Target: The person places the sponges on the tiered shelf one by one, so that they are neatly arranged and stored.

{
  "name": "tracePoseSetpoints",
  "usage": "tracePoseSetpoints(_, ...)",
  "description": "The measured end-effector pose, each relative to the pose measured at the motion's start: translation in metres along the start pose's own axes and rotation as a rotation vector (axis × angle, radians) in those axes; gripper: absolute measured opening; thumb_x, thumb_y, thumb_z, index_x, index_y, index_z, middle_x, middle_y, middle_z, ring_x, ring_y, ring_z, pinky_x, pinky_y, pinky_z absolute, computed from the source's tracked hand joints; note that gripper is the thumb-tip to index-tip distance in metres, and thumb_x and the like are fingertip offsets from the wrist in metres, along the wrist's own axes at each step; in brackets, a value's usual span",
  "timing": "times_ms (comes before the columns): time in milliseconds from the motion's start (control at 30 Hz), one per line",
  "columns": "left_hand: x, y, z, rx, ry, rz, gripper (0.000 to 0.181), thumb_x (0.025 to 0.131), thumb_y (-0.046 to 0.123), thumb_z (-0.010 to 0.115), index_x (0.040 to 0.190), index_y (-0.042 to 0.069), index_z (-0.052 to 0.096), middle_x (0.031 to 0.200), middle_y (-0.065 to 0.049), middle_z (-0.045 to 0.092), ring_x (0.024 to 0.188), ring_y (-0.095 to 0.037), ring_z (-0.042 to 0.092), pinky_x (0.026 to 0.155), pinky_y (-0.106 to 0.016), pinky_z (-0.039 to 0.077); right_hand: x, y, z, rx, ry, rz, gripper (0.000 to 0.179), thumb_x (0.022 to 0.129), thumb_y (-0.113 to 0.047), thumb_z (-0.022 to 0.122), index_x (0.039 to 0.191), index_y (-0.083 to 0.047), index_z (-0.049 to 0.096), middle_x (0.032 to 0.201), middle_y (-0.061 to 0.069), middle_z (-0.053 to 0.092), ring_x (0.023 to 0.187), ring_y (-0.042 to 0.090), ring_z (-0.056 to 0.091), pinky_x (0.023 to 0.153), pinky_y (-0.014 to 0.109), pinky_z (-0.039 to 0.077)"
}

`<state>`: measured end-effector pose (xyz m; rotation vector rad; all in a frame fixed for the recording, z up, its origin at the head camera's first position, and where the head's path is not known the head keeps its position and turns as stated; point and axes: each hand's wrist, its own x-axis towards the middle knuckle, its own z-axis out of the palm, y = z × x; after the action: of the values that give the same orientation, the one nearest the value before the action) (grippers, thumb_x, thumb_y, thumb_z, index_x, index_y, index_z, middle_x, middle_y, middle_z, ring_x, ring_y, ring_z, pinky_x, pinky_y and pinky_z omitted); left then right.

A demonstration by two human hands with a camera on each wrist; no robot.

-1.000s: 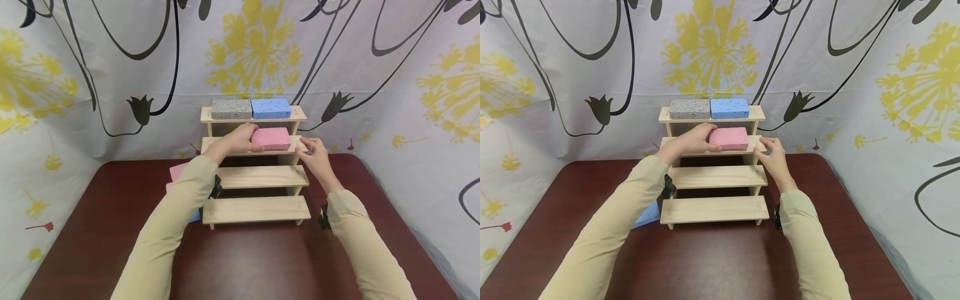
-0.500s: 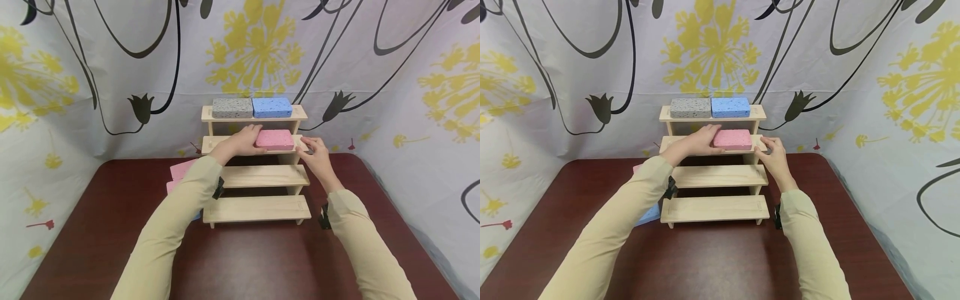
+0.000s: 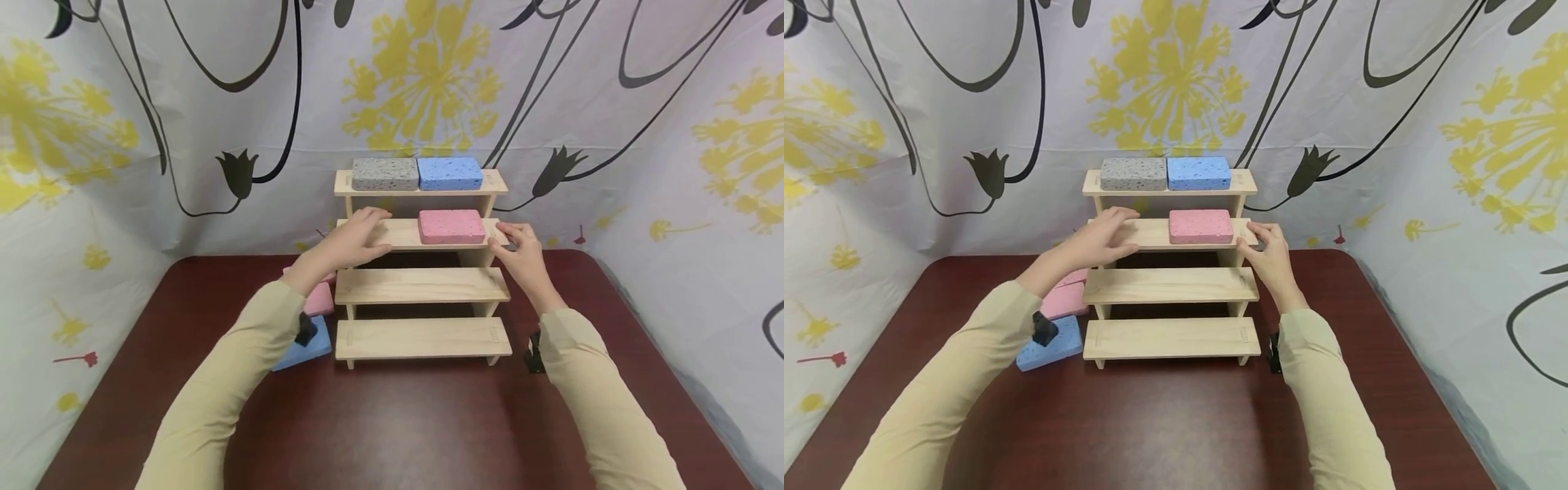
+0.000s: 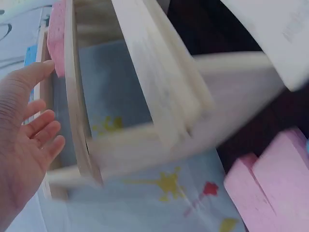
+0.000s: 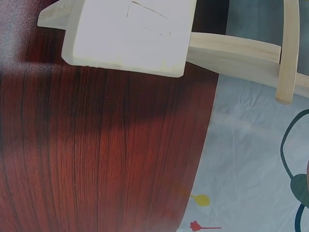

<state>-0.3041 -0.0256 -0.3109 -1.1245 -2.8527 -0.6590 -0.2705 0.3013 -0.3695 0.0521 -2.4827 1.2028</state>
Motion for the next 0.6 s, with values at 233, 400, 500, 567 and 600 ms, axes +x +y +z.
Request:
tracePoseSetpoints(233,-0.046,-0.038,-0.003,-0.061,0.123,-0.075,0.057,0.087,0.031,0.059,0.134,0.003,0.04,0.14,-0.017,0.036,0.13,-0.032,0.033,0.105,-0.047,0.031,0.0,0.001,0.001,-0.011,0.02,0.006,0.048,0.086,-0.022,0.061,0.127,0.0,0.052,0.119,0.016,0.045,0.119,0.032,0.049,0.088,0.014,0.041)
tracePoseSetpoints(400,-0.084,-0.065,0.005,-0.104,0.056,-0.188,0.063,0.086,0.032,0.061,0.135,0.001,0.036,0.14,-0.022,0.033,0.13,-0.035,0.032,0.103,-0.053,0.031,0.0,0.002,0.001,-0.006,0.019,0.008,0.048,0.086,-0.022,0.061,0.127,0.0,0.052,0.118,0.017,0.045,0.12,0.032,0.049,0.088,0.012,0.041)
tracePoseSetpoints(500,-0.108,-0.08,0.016,-0.095,-0.031,-0.233,0.069,0.083,0.034,0.063,0.135,-0.002,0.035,0.137,-0.024,0.034,0.127,-0.037,0.032,0.101,-0.055,0.032,0.001,0.002,0.001,-0.004,0.012,0.015,0.049,0.086,-0.023,0.061,0.128,0.0,0.051,0.118,0.017,0.044,0.12,0.032,0.049,0.086,0.009,0.04)
tracePoseSetpoints(567,-0.123,-0.088,0.023,-0.095,-0.082,-0.261,0.071,0.081,0.036,0.065,0.134,-0.002,0.036,0.133,-0.025,0.036,0.122,-0.037,0.035,0.099,-0.055,0.035,0.002,0.001,0.002,-0.009,0.012,0.018,0.049,0.086,-0.023,0.06,0.128,0.0,0.051,0.118,0.016,0.044,0.12,0.032,0.049,0.084,0.007,0.039)
tracePoseSetpoints(600,-0.131,-0.092,0.027,-0.099,-0.098,-0.27,0.072,0.081,0.036,0.066,0.133,-0.003,0.036,0.131,-0.026,0.037,0.12,-0.037,0.037,0.098,-0.055,0.035,0.002,0.001,0.002,-0.009,0.013,0.018,0.048,0.086,-0.023,0.06,0.128,0.0,0.051,0.118,0.016,0.044,0.12,0.032,0.049,0.084,0.007,0.039)
